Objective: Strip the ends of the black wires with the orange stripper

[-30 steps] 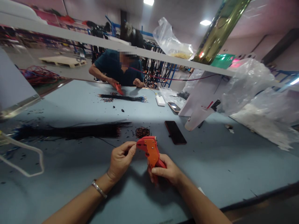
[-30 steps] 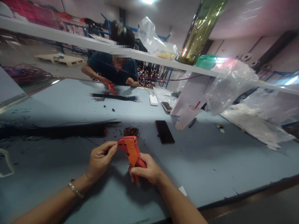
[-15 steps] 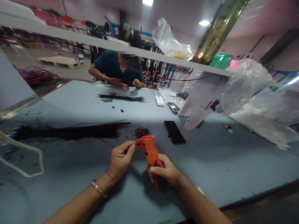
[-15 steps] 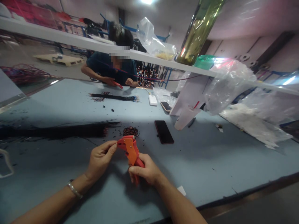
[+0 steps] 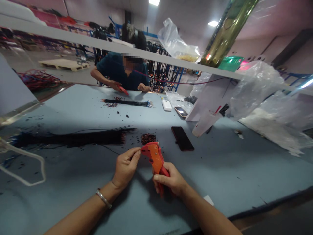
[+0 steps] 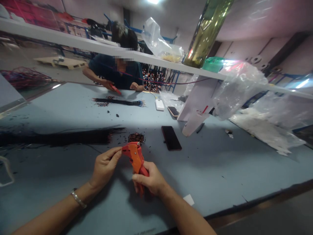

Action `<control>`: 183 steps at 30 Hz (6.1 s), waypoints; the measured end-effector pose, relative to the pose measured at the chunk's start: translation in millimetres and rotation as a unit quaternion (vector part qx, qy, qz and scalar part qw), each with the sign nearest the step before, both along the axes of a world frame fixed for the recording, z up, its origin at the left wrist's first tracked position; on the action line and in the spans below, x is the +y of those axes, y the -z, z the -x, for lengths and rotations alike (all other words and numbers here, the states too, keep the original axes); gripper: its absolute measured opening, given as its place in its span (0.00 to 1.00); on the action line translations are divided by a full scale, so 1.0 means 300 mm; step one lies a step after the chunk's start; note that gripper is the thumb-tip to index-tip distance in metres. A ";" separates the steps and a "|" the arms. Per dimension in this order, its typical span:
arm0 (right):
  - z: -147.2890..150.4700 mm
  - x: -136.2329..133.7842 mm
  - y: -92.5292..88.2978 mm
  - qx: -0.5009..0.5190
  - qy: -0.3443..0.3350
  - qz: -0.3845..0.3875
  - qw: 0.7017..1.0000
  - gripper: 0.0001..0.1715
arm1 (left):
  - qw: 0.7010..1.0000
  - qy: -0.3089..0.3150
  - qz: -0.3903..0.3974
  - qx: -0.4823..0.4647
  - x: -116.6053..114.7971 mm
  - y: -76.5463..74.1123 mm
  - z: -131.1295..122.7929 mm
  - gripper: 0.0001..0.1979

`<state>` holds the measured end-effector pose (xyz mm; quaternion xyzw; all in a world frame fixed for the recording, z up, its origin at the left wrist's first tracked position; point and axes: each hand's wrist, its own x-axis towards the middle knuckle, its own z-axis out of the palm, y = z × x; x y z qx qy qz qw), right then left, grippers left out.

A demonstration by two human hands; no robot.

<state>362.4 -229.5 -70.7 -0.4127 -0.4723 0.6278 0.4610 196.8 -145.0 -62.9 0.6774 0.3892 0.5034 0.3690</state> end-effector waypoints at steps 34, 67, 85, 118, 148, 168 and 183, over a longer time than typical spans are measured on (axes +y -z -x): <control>-0.001 0.018 -0.003 0.174 0.030 0.049 0.983 0.22 | 0.998 -0.034 0.051 0.030 0.029 -0.008 0.000 0.12; -0.013 0.019 -0.005 0.181 -0.031 0.052 0.982 0.23 | 0.998 -0.010 0.062 -0.006 0.022 -0.012 0.007 0.13; -0.019 0.008 -0.002 0.206 -0.067 0.064 0.974 0.22 | 0.999 0.021 0.028 -0.001 0.018 0.005 0.004 0.10; -0.012 -0.006 -0.013 0.115 -0.030 0.066 0.991 0.22 | 0.998 0.048 0.023 0.020 0.004 -0.005 0.011 0.11; 0.025 -0.014 -0.007 0.056 0.042 0.058 0.996 0.23 | 0.999 0.025 0.047 0.013 -0.002 -0.012 -0.005 0.12; -0.016 0.011 -0.007 0.202 0.045 0.064 0.976 0.19 | 0.994 0.008 0.105 -0.018 0.025 0.008 0.002 0.12; -0.012 0.011 -0.015 0.114 -0.005 0.042 0.993 0.26 | 0.998 0.002 0.053 0.020 0.014 -0.009 -0.002 0.11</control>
